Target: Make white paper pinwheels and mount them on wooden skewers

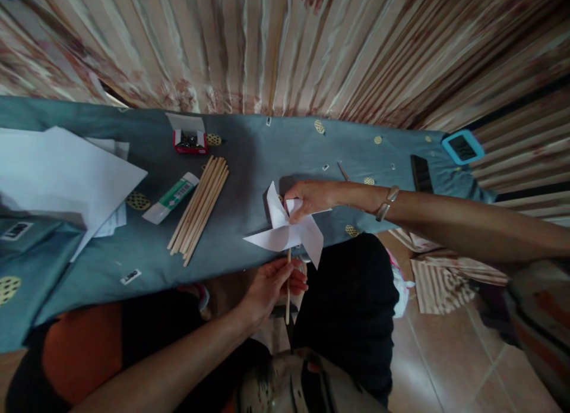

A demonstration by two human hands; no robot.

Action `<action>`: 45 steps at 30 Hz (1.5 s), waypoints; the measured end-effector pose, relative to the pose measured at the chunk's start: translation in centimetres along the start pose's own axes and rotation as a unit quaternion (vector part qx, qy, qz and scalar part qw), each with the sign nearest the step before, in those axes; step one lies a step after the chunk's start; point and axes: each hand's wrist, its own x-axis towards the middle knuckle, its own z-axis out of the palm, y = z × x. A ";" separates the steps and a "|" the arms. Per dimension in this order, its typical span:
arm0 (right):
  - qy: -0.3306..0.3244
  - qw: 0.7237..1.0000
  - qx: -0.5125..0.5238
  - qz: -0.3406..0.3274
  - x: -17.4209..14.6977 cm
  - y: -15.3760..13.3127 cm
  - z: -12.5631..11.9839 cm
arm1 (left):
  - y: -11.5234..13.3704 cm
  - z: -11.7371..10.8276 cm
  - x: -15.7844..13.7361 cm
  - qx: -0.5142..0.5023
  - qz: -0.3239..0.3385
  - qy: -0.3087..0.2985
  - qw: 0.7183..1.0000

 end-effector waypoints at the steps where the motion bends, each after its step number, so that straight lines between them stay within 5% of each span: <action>1: 0.003 1.000 0.014 -0.002 -0.2 0.2 -0.2 | 0.1 0.1 -0.1 0.000 0.002 -0.005 1.000; 7: 0.048 0.988 0.146 -0.013 -1.0 1.8 -1.6 | 1.1 0.1 -0.1 0.016 0.040 -0.024 0.999; 11: 0.196 0.951 0.234 -0.045 -1.5 3.0 -2.3 | 2.3 -0.1 0.1 0.043 0.085 -0.024 0.995; 13: 0.334 0.907 0.249 -0.061 -2.0 3.4 -2.3 | 3.3 -0.2 0.3 0.062 0.112 -0.016 0.992; 16: 0.528 0.800 0.277 -0.067 -2.7 3.5 -1.4 | 5.3 -0.5 0.8 0.080 0.161 0.004 0.984; 18: 0.600 0.733 0.314 -0.064 -2.8 3.3 0.0 | 6.8 -0.8 1.3 0.078 0.196 0.018 0.977; 21: 0.621 0.682 0.383 -0.054 -2.3 2.9 3.0 | 8.5 -1.0 1.8 0.075 0.239 0.037 0.968; 26: 0.498 0.722 0.479 -0.039 -0.9 1.9 6.6 | 9.5 -1.1 2.1 0.107 0.282 0.083 0.950; 32: 0.397 0.744 0.530 -0.092 -0.9 1.0 6.6 | 9.4 -1.6 2.5 0.193 0.295 0.098 0.931; 37: 0.229 0.815 0.514 -0.139 -0.2 -1.1 8.4 | 10.4 -1.1 2.3 0.160 0.299 0.071 0.938; 45: 0.192 0.818 0.527 -0.123 0.9 -3.3 9.9 | 10.7 -0.9 2.1 0.161 0.297 0.083 0.938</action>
